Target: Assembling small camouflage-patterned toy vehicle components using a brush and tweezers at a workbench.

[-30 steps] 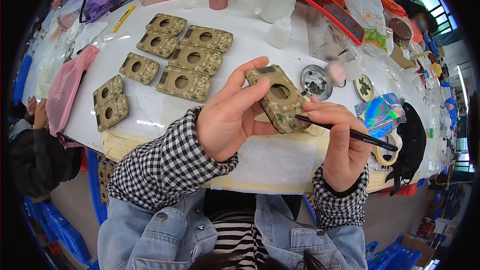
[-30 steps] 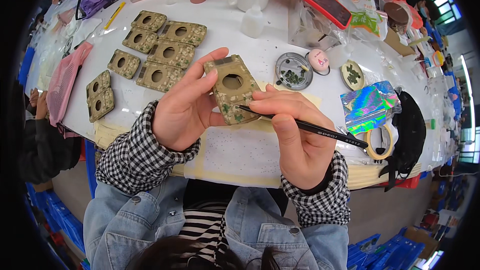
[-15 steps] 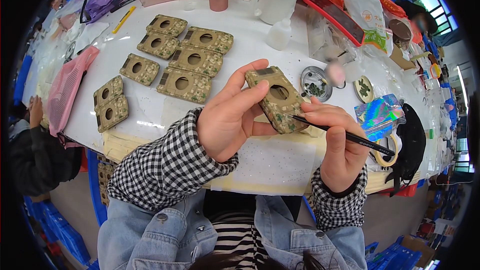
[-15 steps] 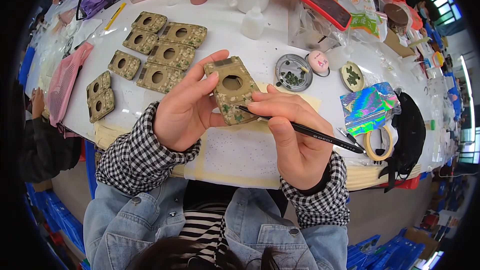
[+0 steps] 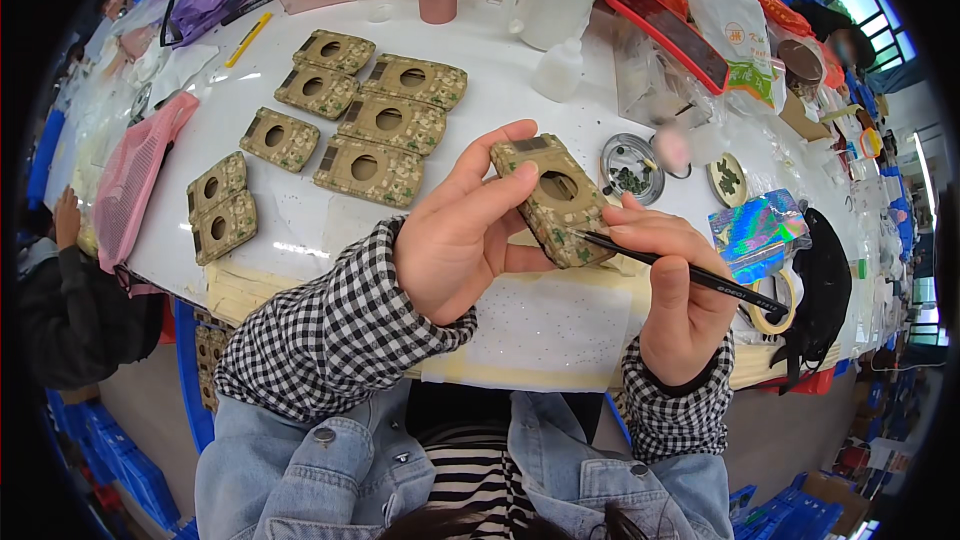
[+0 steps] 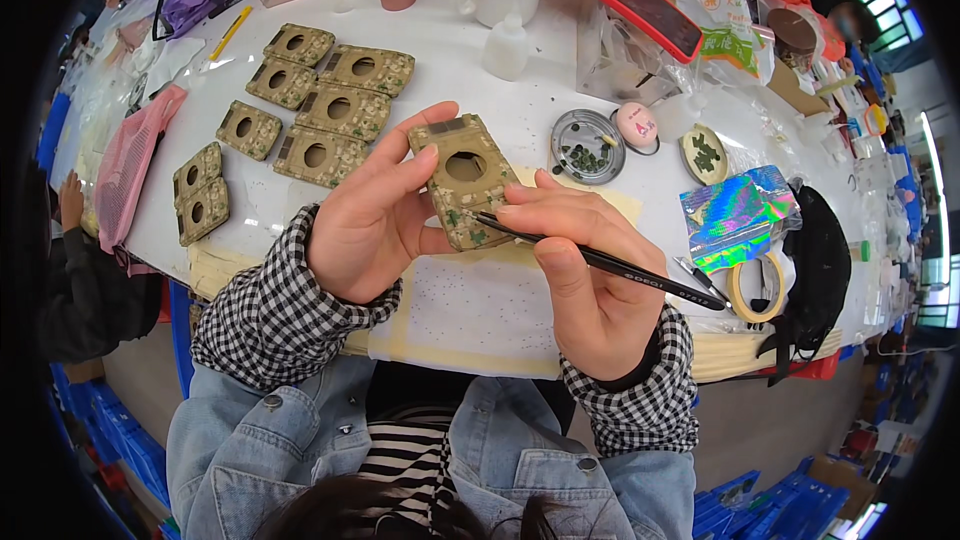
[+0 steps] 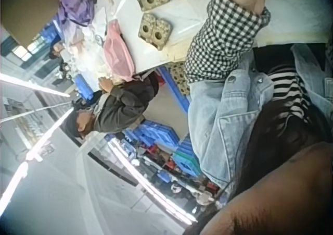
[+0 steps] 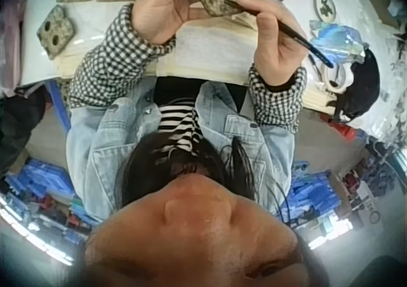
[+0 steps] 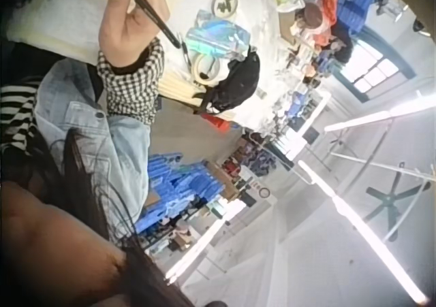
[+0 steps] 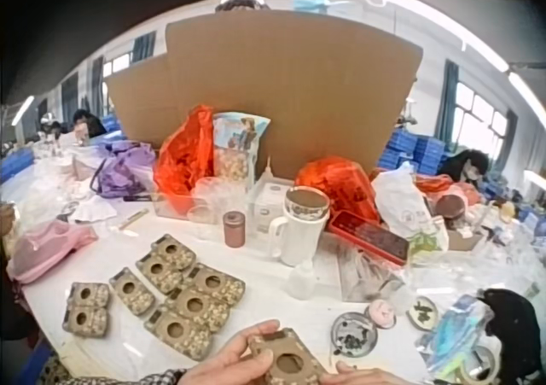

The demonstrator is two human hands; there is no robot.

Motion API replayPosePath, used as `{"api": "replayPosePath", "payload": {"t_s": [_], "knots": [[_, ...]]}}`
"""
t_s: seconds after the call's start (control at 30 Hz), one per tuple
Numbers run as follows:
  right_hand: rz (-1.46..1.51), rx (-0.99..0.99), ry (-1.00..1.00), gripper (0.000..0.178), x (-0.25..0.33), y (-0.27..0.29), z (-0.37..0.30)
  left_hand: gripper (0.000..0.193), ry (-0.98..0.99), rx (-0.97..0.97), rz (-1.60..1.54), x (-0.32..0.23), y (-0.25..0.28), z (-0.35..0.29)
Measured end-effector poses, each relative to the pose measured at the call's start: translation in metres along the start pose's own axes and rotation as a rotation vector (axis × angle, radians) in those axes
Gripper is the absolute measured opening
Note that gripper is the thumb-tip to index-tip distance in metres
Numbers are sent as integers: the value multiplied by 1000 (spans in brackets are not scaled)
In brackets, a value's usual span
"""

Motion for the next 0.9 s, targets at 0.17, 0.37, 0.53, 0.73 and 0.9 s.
{"api": "replayPosePath", "payload": {"t_s": [0.17, 0.37, 0.53, 0.73, 0.9], "knots": [[1, -8, 3, 25, 0, 1, 0, 49, -1, -6, -3, 0, 0, 1], [-1, -6, -2, 26, 0, 0, 0, 50, 2, -6, -1, 0, 1, 0], [0, -6, 2, 25, 0, 1, 0, 49, -2, -6, -4, 0, 0, 0], [-28, 5, 29, 24, 3, -1, 0, 49, -6, 5, -11, 0, 0, 0], [-11, -13, 21, 23, 2, 0, -2, 53, -3, 9, -22, -1, 0, 0]]}}
Point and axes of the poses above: each hand's wrist, its own z-axis towards the middle knuckle, its own y-axis out of the back of the hand, x = y × z, the point moved 10 cm from there along z, towards the middle knuckle, and after that the axes turned 9 degrees about y, right-handed, at the moved point
